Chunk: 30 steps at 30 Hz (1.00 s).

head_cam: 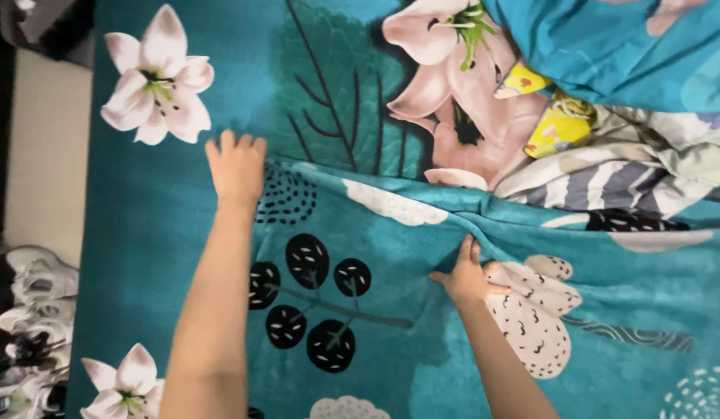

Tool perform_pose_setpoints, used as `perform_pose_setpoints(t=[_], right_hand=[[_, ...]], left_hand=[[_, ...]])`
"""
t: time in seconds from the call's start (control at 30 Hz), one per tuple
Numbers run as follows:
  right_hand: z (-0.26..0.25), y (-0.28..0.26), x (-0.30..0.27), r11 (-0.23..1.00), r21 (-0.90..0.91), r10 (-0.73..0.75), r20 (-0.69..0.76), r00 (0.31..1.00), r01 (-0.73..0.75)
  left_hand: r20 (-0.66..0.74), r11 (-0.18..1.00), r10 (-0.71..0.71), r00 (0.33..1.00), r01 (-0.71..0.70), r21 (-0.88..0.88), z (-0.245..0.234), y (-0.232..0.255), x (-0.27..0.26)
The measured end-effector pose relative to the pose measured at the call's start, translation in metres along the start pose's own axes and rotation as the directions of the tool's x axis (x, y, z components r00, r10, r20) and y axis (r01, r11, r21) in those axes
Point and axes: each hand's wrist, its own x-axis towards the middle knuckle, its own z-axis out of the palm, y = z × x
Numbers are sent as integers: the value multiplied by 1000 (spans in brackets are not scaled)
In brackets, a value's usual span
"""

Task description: The person folds a large teal patterned blanket on a bed. They spread it out, smooth it, fold it in half multiple times, and place the folded blanket on a stack of other bedding.

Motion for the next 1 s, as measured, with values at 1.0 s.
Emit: perform_pose_setpoints(t=[1.0], right_hand=[[-143, 180, 17, 649, 200, -464, -660, 591, 734]], left_hand=[[-241, 605, 113, 964, -259, -753, -86, 268, -49]])
